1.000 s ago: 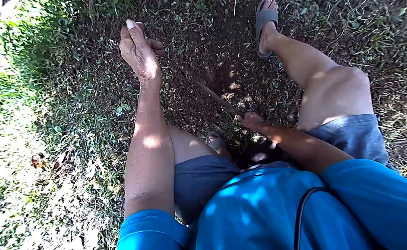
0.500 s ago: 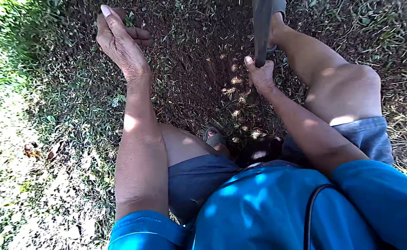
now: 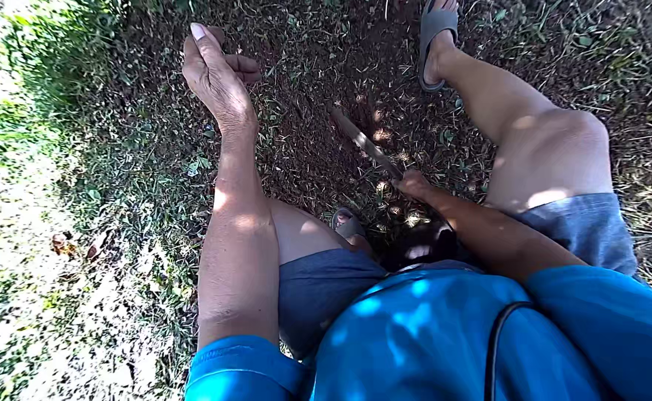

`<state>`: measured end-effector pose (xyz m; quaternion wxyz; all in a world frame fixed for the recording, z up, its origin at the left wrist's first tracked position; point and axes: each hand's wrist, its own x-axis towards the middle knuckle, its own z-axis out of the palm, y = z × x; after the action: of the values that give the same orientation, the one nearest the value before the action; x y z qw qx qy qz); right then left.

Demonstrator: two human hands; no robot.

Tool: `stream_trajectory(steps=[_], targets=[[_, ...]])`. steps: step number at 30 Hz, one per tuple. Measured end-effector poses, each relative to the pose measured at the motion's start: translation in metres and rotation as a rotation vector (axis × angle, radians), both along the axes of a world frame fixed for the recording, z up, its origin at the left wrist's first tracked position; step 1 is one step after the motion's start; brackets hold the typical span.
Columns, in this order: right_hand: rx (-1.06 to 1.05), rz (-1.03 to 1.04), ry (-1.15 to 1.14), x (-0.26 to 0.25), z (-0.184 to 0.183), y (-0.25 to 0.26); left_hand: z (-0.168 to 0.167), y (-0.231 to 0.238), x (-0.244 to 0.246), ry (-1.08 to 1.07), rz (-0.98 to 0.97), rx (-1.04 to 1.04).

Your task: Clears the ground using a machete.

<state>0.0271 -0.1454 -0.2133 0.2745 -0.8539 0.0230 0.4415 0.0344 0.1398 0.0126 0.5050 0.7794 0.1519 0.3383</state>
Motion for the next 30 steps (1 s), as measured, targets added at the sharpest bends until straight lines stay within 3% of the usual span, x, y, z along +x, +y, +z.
stream_trajectory(steps=[8, 10, 11, 14, 16, 22, 26, 30], targets=[[0.765, -0.572, -0.266, 0.057, 0.068, 0.044, -0.002, 0.016, -0.006, -0.044, -0.016, -0.008], [0.693, -0.586, -0.253, 0.048, 0.045, 0.037, -0.003, 0.013, -0.004, -0.041, -0.016, -0.005], [0.537, -0.510, -0.225, 0.037, 0.024, 0.029, -0.003, 0.010, -0.003, -0.041, -0.022, 0.001], [-0.013, -0.032, 0.041, -0.009, -0.019, -0.004, -0.001, -0.002, 0.001, -0.038, -0.033, -0.002], [-0.133, 0.120, 0.118, -0.029, -0.026, -0.006, 0.000, -0.006, 0.003, -0.034, -0.034, 0.000], [-0.036, 0.178, -0.052, 0.000, 0.001, -0.004, -0.001, -0.007, 0.005, -0.041, -0.050, -0.018], [0.206, -0.003, -0.265, 0.030, 0.042, 0.026, -0.002, -0.003, -0.001, -0.052, -0.046, -0.029], [0.521, -0.284, -0.655, 0.075, 0.095, 0.032, -0.003, 0.008, -0.007, -0.061, -0.044, -0.025]])
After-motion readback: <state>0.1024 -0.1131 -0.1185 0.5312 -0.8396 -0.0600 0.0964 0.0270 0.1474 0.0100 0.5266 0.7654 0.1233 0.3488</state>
